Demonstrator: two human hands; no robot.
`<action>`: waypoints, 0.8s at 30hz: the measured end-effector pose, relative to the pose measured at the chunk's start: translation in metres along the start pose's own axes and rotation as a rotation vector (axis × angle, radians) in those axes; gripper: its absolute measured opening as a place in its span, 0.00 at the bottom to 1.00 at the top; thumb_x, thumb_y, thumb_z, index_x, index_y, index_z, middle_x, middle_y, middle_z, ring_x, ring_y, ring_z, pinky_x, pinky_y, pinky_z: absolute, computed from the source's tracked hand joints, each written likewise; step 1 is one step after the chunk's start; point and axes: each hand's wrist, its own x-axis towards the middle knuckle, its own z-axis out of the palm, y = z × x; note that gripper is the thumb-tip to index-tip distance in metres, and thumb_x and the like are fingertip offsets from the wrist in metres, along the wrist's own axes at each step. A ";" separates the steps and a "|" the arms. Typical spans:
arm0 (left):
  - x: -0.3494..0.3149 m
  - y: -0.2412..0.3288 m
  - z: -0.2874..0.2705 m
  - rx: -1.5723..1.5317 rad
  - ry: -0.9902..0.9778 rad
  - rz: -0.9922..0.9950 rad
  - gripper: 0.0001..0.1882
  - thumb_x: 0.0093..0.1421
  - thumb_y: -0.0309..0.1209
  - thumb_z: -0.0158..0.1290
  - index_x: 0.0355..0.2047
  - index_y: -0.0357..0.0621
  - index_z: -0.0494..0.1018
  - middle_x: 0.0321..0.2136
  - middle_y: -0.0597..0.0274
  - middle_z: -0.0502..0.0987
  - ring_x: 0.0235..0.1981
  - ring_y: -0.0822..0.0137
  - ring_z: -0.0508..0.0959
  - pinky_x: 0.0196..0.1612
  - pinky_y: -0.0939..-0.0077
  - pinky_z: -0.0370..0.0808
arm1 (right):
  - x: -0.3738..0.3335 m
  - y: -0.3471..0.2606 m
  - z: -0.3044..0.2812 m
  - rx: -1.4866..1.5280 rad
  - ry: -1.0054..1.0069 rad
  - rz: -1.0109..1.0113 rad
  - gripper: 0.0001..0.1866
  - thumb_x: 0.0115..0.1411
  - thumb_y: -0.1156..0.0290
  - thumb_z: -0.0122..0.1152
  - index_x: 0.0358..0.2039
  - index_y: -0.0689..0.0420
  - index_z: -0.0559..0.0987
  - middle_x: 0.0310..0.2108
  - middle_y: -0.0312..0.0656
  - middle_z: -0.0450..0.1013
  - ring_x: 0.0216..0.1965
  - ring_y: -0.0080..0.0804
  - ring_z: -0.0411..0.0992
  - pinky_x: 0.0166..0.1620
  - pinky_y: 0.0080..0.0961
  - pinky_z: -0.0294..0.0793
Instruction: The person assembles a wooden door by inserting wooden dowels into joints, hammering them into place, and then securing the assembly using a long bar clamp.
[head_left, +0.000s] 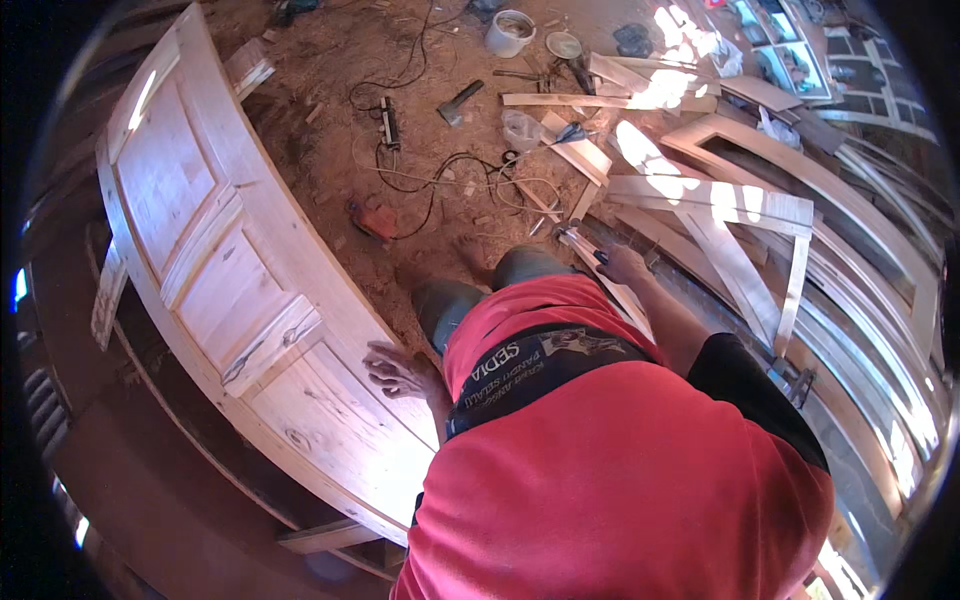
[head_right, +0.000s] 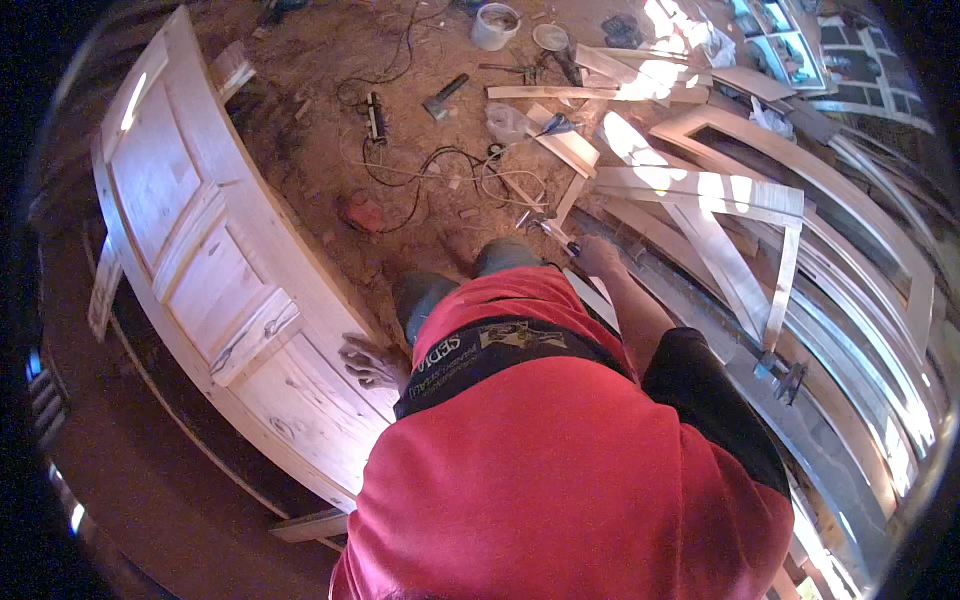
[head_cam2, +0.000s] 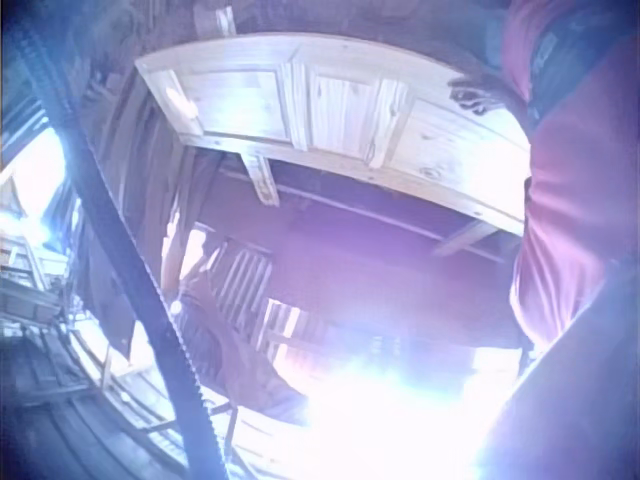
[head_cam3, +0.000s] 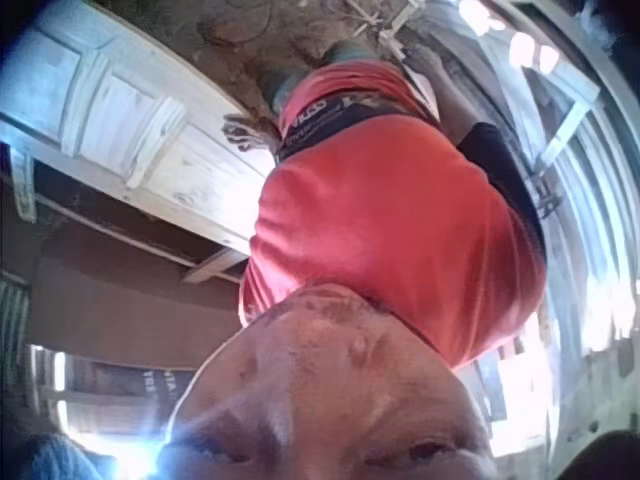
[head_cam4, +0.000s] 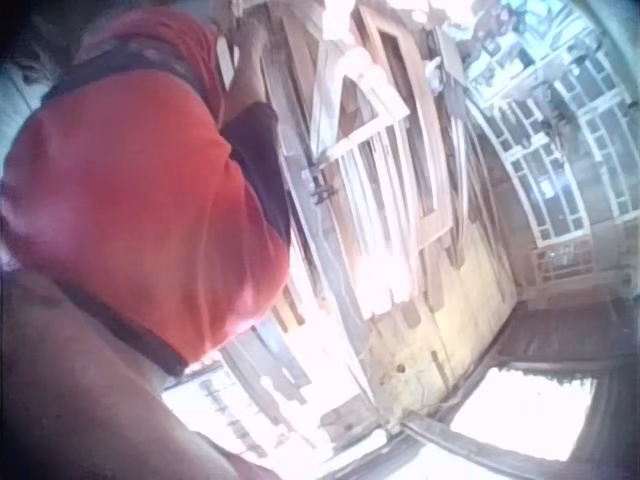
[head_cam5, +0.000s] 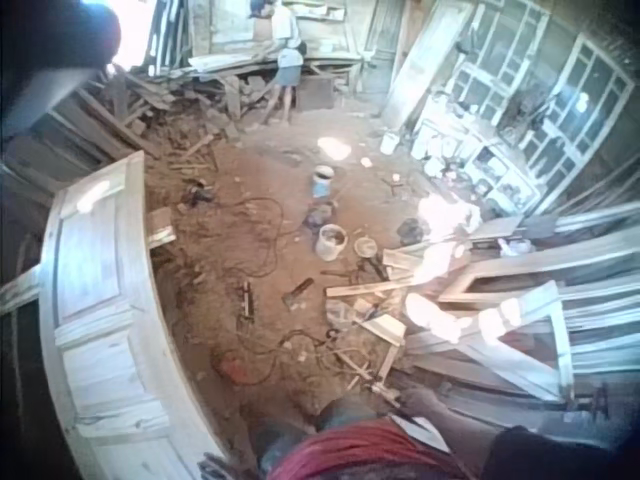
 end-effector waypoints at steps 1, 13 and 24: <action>0.002 -0.005 -0.006 -0.061 -0.067 0.006 0.50 0.51 0.41 0.59 0.72 0.59 0.47 0.68 0.49 0.52 0.65 0.46 0.57 0.52 0.40 0.64 | -0.005 -0.001 0.000 -0.014 -0.039 0.030 0.23 0.53 0.55 0.66 0.47 0.52 0.79 0.43 0.51 0.78 0.47 0.51 0.76 0.50 0.45 0.76; 0.082 0.017 -0.051 -0.167 -0.042 0.665 0.38 0.59 0.51 0.53 0.66 0.50 0.58 0.68 0.50 0.55 0.71 0.46 0.50 0.67 0.36 0.48 | 0.002 0.020 0.123 0.405 -0.213 0.165 0.18 0.58 0.58 0.62 0.36 0.62 0.81 0.31 0.55 0.79 0.29 0.47 0.80 0.33 0.41 0.79; 0.151 0.083 -0.030 0.238 -0.383 1.227 0.22 0.61 0.50 0.51 0.46 0.49 0.77 0.44 0.52 0.81 0.51 0.56 0.77 0.67 0.43 0.51 | -0.068 0.012 0.181 1.028 -0.572 0.456 0.15 0.67 0.51 0.48 0.31 0.47 0.70 0.21 0.34 0.68 0.23 0.27 0.70 0.29 0.32 0.76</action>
